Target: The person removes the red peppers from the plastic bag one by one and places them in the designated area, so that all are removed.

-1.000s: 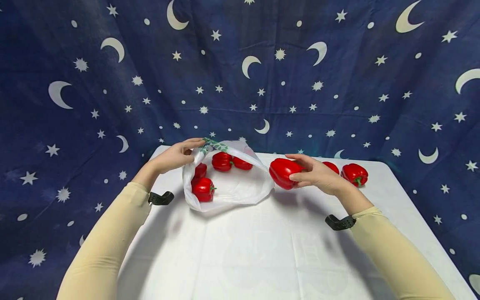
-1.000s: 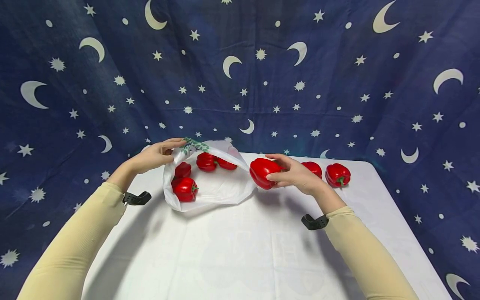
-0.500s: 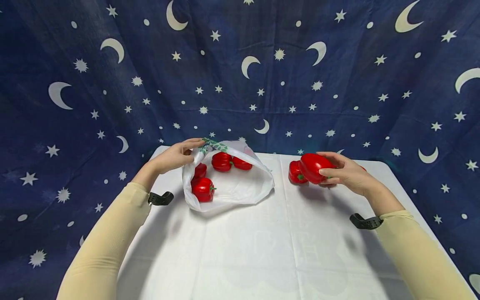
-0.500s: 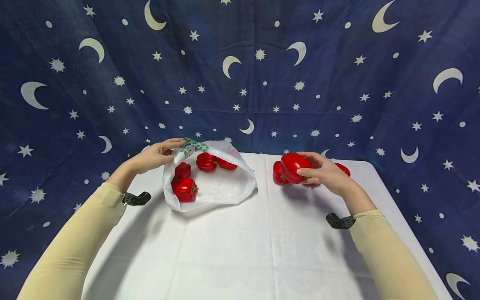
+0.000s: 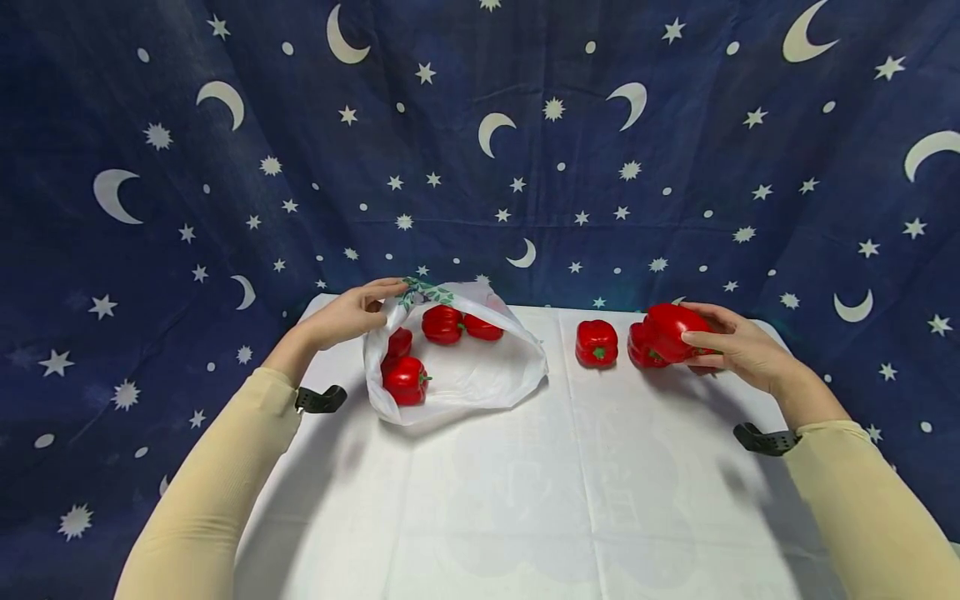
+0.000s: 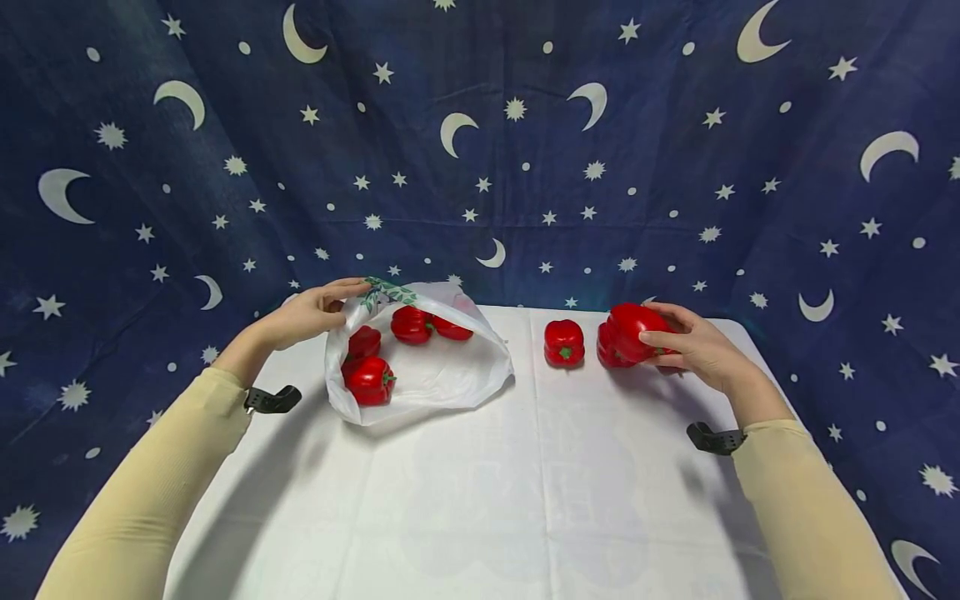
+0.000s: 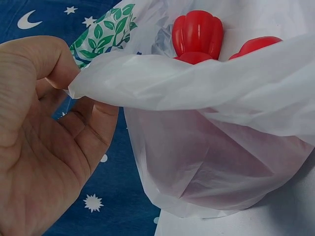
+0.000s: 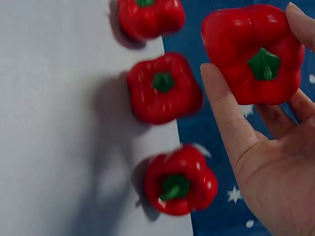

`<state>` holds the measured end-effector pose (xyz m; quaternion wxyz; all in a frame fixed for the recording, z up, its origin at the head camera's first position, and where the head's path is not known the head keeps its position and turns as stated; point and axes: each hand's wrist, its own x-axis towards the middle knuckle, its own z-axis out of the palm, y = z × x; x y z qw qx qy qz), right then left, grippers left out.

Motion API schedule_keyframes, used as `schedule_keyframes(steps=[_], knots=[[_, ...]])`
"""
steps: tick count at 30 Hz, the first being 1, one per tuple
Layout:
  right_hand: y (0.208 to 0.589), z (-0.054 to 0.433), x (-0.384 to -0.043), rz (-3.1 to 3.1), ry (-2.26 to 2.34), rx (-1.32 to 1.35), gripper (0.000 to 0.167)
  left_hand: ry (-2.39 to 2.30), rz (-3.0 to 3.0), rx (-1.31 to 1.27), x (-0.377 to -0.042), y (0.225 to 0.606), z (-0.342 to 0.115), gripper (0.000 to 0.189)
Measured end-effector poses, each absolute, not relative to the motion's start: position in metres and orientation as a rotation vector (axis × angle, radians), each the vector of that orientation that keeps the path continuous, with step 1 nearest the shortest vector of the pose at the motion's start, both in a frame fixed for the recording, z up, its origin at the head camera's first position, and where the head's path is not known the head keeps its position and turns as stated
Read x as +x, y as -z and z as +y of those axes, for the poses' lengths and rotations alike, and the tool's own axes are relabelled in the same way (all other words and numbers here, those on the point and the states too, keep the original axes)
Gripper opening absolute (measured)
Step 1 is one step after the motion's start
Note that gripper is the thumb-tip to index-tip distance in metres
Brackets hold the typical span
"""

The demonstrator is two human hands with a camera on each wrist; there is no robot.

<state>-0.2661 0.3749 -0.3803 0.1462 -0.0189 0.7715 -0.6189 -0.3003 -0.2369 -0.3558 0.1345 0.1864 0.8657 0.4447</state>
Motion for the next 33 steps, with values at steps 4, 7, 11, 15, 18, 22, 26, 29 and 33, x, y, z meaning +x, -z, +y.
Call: schedule_keyframes(steps=[4,7,11,15,18,22,26,29,33], knots=[[0.382,0.390,-0.268,2.197,1.832,-0.033,0.065,-1.299,2.501,0.541,-0.300,0.357,-0.237,0.067],[0.382,0.398,-0.269,2.172,1.876,-0.004,0.065,-1.304,2.497,0.543,-0.300,0.358,-0.238,0.066],[0.382,0.409,-0.271,2.169,1.901,0.028,0.068,-1.300,2.499,0.548,-0.301,0.358,-0.238,0.066],[0.384,0.422,-0.271,2.188,1.902,0.065,0.070,-1.303,2.499,0.546,-0.300,0.359,-0.238,0.066],[0.387,0.433,-0.271,2.185,1.925,0.091,0.070,-1.307,2.498,0.543,-0.300,0.358,-0.237,0.066],[0.393,0.447,-0.271,2.177,1.966,0.102,0.068,-1.310,2.497,0.539,-0.301,0.358,-0.237,0.066],[0.397,0.458,-0.269,2.180,1.986,0.130,0.069,-1.306,2.497,0.533,-0.301,0.358,-0.237,0.066],[0.399,0.465,-0.269,2.178,2.016,0.174,0.069,-1.296,2.501,0.531,-0.301,0.358,-0.237,0.066],[0.405,0.476,-0.268,2.179,2.050,0.237,0.070,-1.290,2.500,0.534,-0.300,0.357,-0.236,0.066]])
